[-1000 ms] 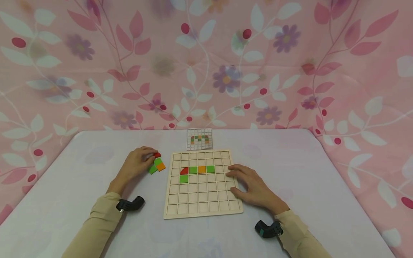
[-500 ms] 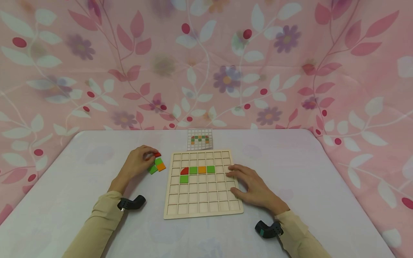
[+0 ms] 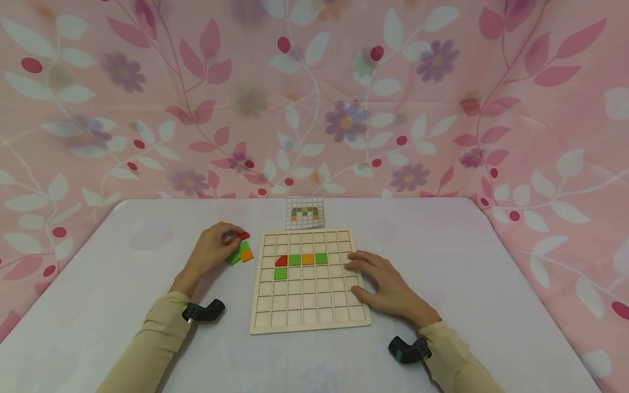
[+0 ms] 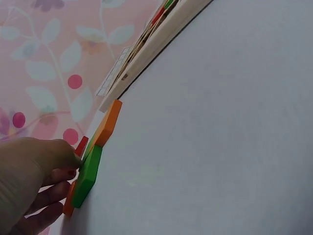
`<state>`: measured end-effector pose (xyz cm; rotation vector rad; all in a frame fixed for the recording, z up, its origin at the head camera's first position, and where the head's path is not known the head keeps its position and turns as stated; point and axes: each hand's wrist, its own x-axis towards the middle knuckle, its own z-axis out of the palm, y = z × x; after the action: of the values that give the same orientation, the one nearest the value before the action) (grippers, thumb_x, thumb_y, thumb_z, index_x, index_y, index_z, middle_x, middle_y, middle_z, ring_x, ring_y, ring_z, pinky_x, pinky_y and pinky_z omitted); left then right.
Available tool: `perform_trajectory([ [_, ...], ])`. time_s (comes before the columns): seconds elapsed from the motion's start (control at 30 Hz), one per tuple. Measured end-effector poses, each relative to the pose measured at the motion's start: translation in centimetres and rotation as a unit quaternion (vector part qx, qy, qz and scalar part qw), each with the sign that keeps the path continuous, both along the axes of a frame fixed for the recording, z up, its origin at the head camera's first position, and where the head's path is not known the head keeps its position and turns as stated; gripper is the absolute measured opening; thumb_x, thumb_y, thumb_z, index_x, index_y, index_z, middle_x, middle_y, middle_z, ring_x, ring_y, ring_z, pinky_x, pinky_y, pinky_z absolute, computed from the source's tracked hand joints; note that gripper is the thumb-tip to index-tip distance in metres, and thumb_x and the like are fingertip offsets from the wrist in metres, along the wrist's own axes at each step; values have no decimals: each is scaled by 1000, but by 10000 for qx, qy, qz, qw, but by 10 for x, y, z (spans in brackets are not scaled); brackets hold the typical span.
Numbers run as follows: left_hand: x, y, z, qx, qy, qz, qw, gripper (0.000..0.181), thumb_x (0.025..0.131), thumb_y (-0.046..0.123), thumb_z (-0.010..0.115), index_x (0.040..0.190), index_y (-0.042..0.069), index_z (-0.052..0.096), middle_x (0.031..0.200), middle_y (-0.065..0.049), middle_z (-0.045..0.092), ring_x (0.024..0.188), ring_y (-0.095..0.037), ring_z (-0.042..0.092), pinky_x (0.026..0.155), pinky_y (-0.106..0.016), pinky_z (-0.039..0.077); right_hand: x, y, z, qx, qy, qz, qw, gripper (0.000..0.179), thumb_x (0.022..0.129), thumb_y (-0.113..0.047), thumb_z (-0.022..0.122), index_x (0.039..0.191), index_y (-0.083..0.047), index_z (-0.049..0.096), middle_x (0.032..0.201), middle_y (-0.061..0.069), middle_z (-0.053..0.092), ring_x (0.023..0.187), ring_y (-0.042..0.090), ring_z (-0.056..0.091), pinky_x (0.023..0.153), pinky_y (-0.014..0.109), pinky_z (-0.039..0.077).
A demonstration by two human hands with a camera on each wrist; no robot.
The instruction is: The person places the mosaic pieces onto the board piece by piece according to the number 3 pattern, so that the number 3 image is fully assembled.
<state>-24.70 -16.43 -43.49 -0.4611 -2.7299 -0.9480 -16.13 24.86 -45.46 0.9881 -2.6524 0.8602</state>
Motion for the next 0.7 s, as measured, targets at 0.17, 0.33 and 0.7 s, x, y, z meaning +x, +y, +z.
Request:
perform_trajectory([
  [0.17,1,8,2,187,172,-35,9997,17,85,8,66,101,6,70,102,-12,67,97,-29,61,85,-45,50,-1,0,0,13,11,1,10000,41,83,-23,69,123,-21,59,138,5,48,131,28,40,96,57,33],
  [0.33,4,22,4,258,150,-224,9993,17,83,9,67,101,8,70,104,-10,67,101,-28,60,89,-45,48,0,0,0,0,93,-3,10000,41,82,-21,70,122,-19,60,137,6,49,131,29,40,96,56,33],
  [0.7,10,64,17,277,419,-720,9961,16,83,6,67,99,9,70,103,-6,67,102,-25,60,92,-43,47,1,-1,2,36,-5,17,10000,42,83,-23,70,123,-19,59,139,6,47,131,29,39,98,56,32],
])
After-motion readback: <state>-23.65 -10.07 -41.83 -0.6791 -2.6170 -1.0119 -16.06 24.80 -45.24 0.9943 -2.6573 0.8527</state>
